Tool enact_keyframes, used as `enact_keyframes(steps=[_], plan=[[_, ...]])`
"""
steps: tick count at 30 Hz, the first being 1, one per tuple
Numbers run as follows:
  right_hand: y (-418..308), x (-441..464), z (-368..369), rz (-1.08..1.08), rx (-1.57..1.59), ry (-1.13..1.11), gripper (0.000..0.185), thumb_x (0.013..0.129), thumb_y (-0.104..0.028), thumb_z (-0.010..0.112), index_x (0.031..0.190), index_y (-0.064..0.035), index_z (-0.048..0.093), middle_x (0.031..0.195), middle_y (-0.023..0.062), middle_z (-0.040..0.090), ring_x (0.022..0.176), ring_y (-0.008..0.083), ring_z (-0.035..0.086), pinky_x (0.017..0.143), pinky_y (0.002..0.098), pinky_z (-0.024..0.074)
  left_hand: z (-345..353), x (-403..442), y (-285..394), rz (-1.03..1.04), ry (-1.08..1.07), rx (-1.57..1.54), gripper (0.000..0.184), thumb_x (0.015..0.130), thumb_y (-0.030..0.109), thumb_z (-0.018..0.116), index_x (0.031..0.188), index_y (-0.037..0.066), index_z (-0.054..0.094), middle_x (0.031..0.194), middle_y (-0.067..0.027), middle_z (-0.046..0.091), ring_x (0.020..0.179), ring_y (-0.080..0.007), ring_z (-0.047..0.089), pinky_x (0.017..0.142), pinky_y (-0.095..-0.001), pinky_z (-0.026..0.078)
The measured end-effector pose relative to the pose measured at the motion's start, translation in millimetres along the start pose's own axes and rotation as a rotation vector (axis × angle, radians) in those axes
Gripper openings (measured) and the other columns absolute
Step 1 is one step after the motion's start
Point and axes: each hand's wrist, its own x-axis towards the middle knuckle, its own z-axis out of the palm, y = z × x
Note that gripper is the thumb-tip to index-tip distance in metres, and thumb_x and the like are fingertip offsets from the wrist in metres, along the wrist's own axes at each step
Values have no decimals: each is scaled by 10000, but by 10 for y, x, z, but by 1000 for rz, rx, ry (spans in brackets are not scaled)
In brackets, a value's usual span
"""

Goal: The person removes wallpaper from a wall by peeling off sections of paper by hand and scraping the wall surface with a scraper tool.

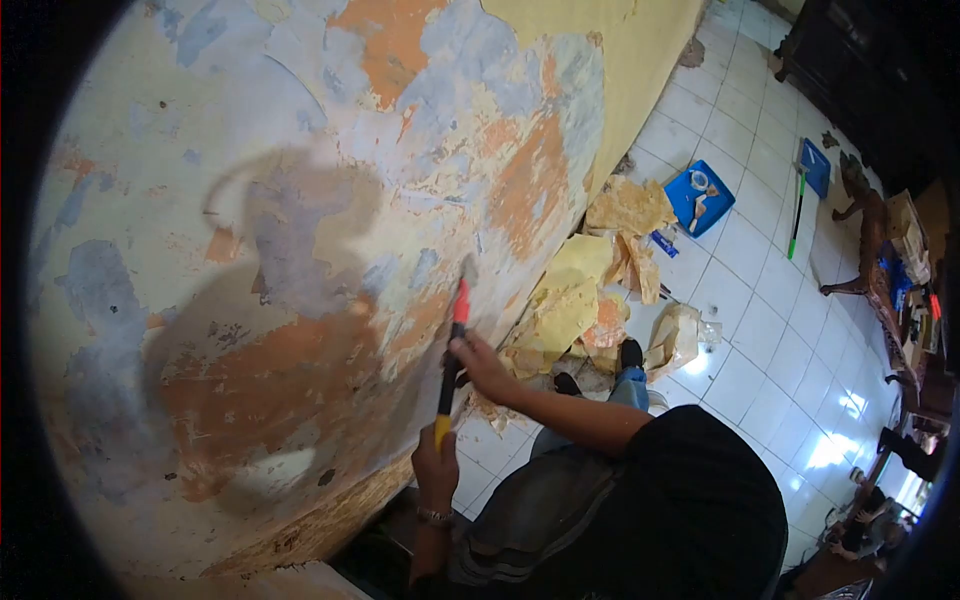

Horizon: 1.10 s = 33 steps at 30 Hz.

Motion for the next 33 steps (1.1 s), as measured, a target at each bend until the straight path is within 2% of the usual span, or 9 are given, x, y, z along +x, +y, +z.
enact_keyframes(steps=[5,7,11,17,23,25,27,28,33], plan=[[54,-118,344,-70,-31,-99,288,1000,-339,480,1081,-63,485,871,48,587,746,131,595,555,284,528,-293,-275,-139,-212,58,-13,254,918,202,602,1056,-11,585,802,-236,630,741,-413,622,643,-428,484],[37,62,215,-64,109,25,302,1000,-356,470,1095,-71,494,875,44,592,746,132,598,562,288,529,-252,31,-118,-35,62,100,251,917,211,609,1030,-12,588,794,-242,627,714,-422,614,617,-443,475],[-103,73,78,27,155,61,278,999,-353,471,1080,-91,520,902,49,632,745,134,634,600,279,532,-215,172,90,-18,15,116,252,919,223,612,1019,-7,591,786,-230,630,723,-415,622,615,-442,474],[-179,101,30,-152,238,82,260,1003,-331,468,1059,-78,487,842,61,593,690,169,613,623,326,537,65,82,246,-57,-42,-73,305,952,239,561,1137,-3,552,765,-191,627,708,-346,642,630,-409,482],[-310,67,-145,-98,362,146,280,1009,-349,444,1076,-77,437,731,43,496,542,163,543,505,329,498,436,113,201,-20,-228,-106,343,970,259,524,1195,4,480,789,-206,630,718,-407,623,613,-447,470],[-276,-51,-39,-111,328,131,296,1014,-359,423,1107,-78,417,718,40,479,497,154,500,468,316,465,431,14,175,-36,-277,-139,311,972,251,512,1158,7,467,761,-189,623,687,-383,628,595,-441,468],[-249,-200,124,-184,249,48,288,1019,-356,405,1134,-92,414,723,34,473,476,128,458,456,288,421,432,-148,109,-43,-240,-222,254,990,241,451,1111,19,471,674,-85,570,556,-179,560,521,-342,444],[-266,-266,221,-182,204,37,277,1022,-352,396,1141,-102,408,721,28,458,462,116,419,448,277,388,435,-220,67,-46,-216,-256,242,994,235,436,1101,20,468,631,-55,530,522,-146,526,497,-318,422],[-389,-218,391,-229,249,-24,204,1042,-294,351,1103,-106,404,717,22,444,458,108,406,438,264,374,507,-90,-101,9,-78,-199,218,997,228,425,1049,19,460,588,-47,509,484,-154,505,474,-317,401]])
